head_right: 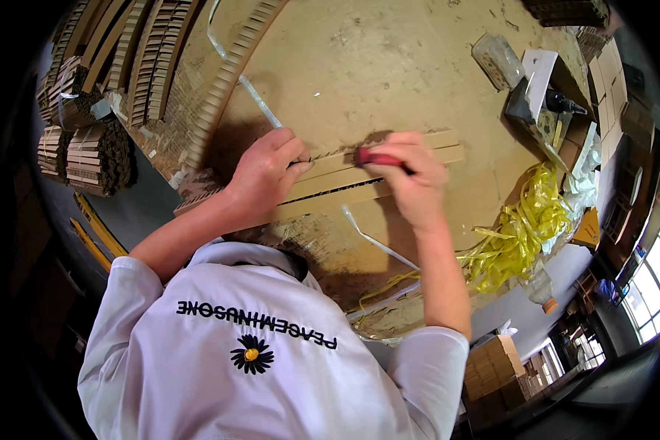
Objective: The person uses a red utility knife to cut a white plastic strap on a stack of corrugated cardboard pieces. They then wrap and tie the strap around the stack to secure it, repeating the process with a yellow strap on another stack.
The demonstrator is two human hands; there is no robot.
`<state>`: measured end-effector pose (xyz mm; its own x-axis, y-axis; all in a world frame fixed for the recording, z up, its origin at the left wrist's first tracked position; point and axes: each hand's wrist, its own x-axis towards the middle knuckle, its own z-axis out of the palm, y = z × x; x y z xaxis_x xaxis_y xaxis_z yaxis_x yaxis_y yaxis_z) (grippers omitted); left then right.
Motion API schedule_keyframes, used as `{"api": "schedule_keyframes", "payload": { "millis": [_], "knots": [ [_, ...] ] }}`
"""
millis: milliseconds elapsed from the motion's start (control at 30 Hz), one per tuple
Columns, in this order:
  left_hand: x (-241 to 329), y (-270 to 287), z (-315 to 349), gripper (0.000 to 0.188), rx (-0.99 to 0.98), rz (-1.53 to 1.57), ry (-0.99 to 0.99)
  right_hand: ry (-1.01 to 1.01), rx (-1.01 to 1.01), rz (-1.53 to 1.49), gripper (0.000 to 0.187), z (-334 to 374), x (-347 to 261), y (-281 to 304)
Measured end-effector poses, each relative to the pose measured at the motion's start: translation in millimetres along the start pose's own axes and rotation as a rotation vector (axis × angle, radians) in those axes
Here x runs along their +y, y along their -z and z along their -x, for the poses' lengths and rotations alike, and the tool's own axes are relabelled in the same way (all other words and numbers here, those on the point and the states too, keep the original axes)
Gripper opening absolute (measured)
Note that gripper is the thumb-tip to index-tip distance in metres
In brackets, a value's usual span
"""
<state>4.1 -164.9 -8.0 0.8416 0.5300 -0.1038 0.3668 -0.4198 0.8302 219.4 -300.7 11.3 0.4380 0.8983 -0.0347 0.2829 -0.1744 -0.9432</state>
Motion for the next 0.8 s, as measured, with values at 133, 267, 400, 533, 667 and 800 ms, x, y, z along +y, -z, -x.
{"api": "schedule_keyframes", "payload": {
  "millis": [133, 267, 400, 533, 667, 800],
  "knots": [
    [4, 3, -1, 0.013, -0.036, 0.016, 0.018, -0.059, 0.264, -0.112, 0.023, 25, 10, 21],
    [-2, -1, 1, 0.012, -0.002, 0.016, 0.02, -0.042, 0.052, 0.062, 0.025, 34, -4, 16],
    [-1, 0, 1, 0.011, -0.012, 0.025, 0.023, 0.012, -0.082, 0.168, 0.025, 31, -6, 9],
    [-1, 0, 1, 0.011, -0.018, 0.024, 0.034, 0.068, -0.119, 0.22, 0.026, 24, -2, 9],
    [1, 3, -1, 0.012, -0.012, 0.055, 0.036, 0.133, -0.143, 0.277, 0.023, 16, -2, 9],
    [12, 49, -20, 0.003, -0.008, 0.089, 0.084, 0.166, -0.174, 0.348, 0.022, 11, 1, 10]
  ]
}}
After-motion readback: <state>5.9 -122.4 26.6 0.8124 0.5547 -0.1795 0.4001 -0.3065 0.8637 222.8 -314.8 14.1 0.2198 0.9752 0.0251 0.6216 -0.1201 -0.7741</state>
